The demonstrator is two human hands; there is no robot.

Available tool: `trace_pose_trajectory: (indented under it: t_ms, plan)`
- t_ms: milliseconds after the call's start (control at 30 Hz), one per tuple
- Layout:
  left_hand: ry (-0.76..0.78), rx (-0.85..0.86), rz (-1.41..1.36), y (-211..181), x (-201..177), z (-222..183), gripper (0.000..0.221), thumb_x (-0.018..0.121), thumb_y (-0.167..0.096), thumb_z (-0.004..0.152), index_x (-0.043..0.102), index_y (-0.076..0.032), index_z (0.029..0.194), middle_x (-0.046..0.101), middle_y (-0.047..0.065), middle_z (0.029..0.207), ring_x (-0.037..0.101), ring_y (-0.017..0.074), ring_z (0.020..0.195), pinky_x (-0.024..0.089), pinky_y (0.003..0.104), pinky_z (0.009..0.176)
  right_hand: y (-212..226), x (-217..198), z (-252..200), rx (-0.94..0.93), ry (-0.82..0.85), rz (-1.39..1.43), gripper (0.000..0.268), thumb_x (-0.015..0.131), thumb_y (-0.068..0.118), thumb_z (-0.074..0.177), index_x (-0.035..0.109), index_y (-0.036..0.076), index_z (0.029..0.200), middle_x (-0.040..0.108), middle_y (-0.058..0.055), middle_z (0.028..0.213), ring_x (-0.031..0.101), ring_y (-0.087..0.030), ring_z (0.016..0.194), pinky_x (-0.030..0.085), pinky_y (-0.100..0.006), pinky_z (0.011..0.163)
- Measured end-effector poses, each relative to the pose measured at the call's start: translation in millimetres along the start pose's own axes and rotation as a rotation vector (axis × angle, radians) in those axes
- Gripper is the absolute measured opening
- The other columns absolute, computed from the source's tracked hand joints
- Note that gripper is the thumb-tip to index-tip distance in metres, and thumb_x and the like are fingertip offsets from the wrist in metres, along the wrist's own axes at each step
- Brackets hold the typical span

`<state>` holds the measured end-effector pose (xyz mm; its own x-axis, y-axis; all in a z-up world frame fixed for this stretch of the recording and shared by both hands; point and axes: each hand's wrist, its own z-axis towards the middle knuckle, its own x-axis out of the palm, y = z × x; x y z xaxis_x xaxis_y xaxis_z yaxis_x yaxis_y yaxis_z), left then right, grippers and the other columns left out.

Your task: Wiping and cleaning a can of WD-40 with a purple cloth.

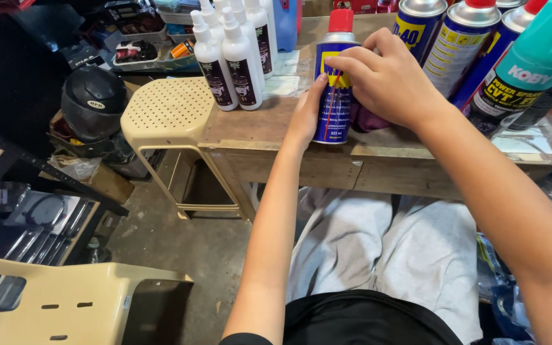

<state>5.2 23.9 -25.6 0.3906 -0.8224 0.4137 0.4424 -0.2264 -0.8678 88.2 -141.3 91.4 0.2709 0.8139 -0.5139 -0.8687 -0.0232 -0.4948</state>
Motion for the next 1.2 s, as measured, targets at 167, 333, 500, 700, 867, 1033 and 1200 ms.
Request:
trace_pose_trajectory:
  t_ms: [167, 333, 500, 700, 867, 1033, 1200]
  plan:
    - [0.031, 0.021, 0.085, -1, -1, -4, 0.053, 0.054, -0.047, 0.097, 0.065, 0.003, 0.11, 0.069, 0.009, 0.083, 0.059, 0.0118, 0.063, 0.048, 0.025, 0.057, 5, 2, -3, 0.2, -0.048, 0.282, 0.048, 0.077, 0.002, 0.093, 0.061, 0.001, 0.138, 0.058, -0.015, 0.14, 0.046, -0.038, 0.113, 0.041, -0.046, 0.104]
    - [0.018, 0.073, 0.109, 11, -10, -6, 0.043, 0.056, -0.039, 0.095, 0.06, 0.002, 0.106, 0.065, 0.009, 0.085, 0.057, 0.0127, 0.067, 0.048, 0.026, 0.063, 6, 13, 0, 0.378, -0.097, 0.506, 0.064, 0.079, -0.001, 0.09, 0.045, -0.003, 0.145, 0.042, -0.022, 0.143, 0.046, -0.039, 0.124, 0.042, -0.047, 0.108]
    - [0.04, 0.107, 0.084, 11, -11, -7, 0.038, 0.056, -0.037, 0.097, 0.063, 0.0, 0.102, 0.066, 0.006, 0.081, 0.055, 0.0099, 0.064, 0.046, 0.024, 0.06, 7, 20, 1, 0.457, -0.098, 0.678, 0.062, 0.076, -0.005, 0.092, 0.042, -0.002, 0.144, 0.039, -0.022, 0.14, 0.053, -0.035, 0.116, 0.053, -0.04, 0.094]
    - [0.003, 0.108, 0.098, 12, -11, -4, 0.039, 0.056, -0.037, 0.097, 0.065, 0.001, 0.103, 0.066, 0.007, 0.082, 0.055, 0.0104, 0.065, 0.045, 0.024, 0.061, 17, 34, 2, 0.545, -0.108, 0.696, 0.056, 0.071, 0.0, 0.097, 0.042, 0.001, 0.145, 0.04, -0.019, 0.142, 0.052, -0.032, 0.119, 0.05, -0.039, 0.094]
    - [-0.023, 0.108, 0.068, 10, -10, -4, 0.039, 0.055, -0.037, 0.098, 0.067, 0.0, 0.095, 0.065, 0.005, 0.076, 0.054, 0.0097, 0.06, 0.044, 0.024, 0.057, 25, 50, -1, 0.542, -0.241, 0.722, 0.058, 0.065, -0.003, 0.096, 0.036, 0.002, 0.146, 0.04, -0.02, 0.14, 0.047, -0.034, 0.124, 0.043, -0.041, 0.108]
    - [-0.033, 0.128, 0.089, 10, -8, -2, 0.041, 0.052, -0.037, 0.099, 0.068, 0.001, 0.095, 0.066, 0.006, 0.075, 0.054, 0.0095, 0.06, 0.042, 0.024, 0.056, 33, 69, -15, 0.648, -0.269, 0.863, 0.058, 0.062, 0.004, 0.102, 0.028, 0.003, 0.15, 0.037, -0.02, 0.147, 0.046, -0.031, 0.129, 0.04, -0.04, 0.108]
    - [-0.036, 0.111, 0.097, 8, -5, -2, 0.042, 0.055, -0.036, 0.098, 0.067, 0.004, 0.103, 0.068, 0.009, 0.083, 0.058, 0.0106, 0.066, 0.045, 0.024, 0.06, 52, 83, -34, 0.818, -0.258, 1.161, 0.065, 0.052, 0.007, 0.108, 0.008, 0.006, 0.157, 0.024, -0.028, 0.162, 0.04, -0.038, 0.144, 0.036, -0.048, 0.12]
